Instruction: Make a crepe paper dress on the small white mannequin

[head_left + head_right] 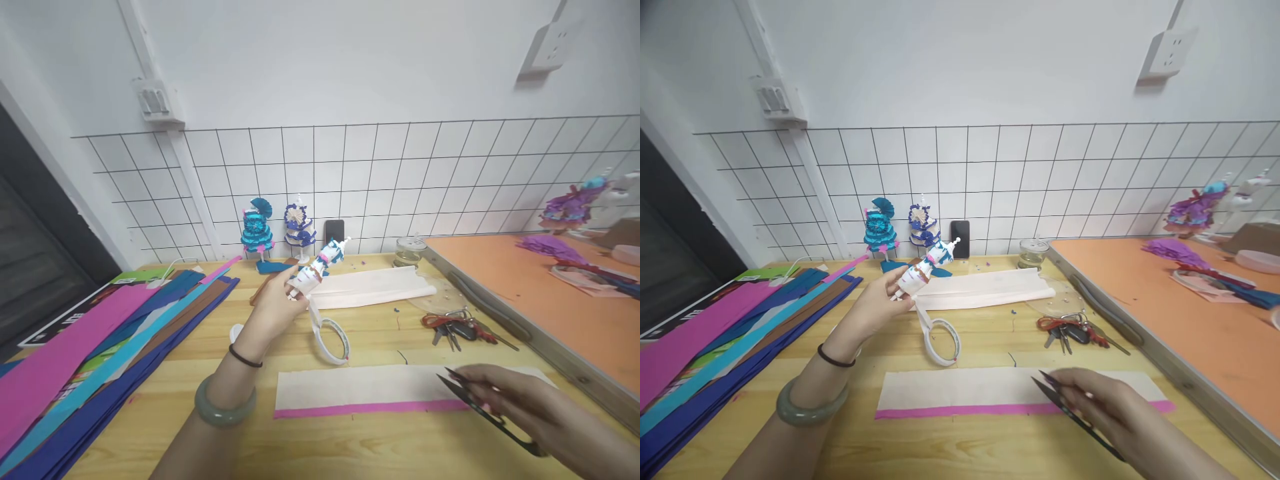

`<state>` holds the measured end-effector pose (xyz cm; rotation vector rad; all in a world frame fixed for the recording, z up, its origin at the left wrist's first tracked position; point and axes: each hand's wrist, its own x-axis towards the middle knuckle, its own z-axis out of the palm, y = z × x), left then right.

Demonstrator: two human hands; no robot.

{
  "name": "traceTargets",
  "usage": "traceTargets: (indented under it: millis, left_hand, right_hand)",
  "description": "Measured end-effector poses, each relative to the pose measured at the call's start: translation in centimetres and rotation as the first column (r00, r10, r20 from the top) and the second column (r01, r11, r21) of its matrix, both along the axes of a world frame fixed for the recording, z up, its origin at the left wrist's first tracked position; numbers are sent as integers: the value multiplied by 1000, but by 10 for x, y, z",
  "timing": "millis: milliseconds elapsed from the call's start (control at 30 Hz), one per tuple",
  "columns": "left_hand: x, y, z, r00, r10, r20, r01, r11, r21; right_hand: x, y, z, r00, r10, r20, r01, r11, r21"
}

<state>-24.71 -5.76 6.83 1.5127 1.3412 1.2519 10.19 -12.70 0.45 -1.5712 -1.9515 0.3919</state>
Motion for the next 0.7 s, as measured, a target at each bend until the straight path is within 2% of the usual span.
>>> traceTargets:
  millis: [33,100,200,267,367,467,533,633,700]
  left_hand:
    - [0,0,0,1000,7,-12,-7,1000,22]
    - [0,-1,-1,998,23,-55,-20,998,65]
    - [0,-3,0,990,45,-136,-28,992,126]
    - [0,-5,1,982,58,-177,-31,989,147]
    - [0,-7,3,975,64,-214,-32,988,154]
    - [0,-8,4,971,51,-236,-9,984,177]
    - [0,-8,4,970,32,-242,16,980,196]
    - [0,-7,5,974,3,-225,42,980,194]
    - [1,-7,5,979,-11,-202,48,983,175]
  right_hand:
    - [-16,4,12,991,85,-101,-98,987,-128]
    - [-46,11,33,948,219,-232,-284,911,-300]
    - [-81,26,49,887,245,-392,-412,804,-428]
    - [-98,39,51,860,255,-442,-456,772,-442]
    - [-115,57,52,846,285,-451,-474,789,-391]
    - [-128,68,61,887,205,-415,-373,847,-379]
    - [-134,71,70,910,179,-373,-330,859,-392]
    - [-139,75,76,899,259,-353,-378,867,-325]
    - [-142,78,73,878,298,-375,-409,875,-260]
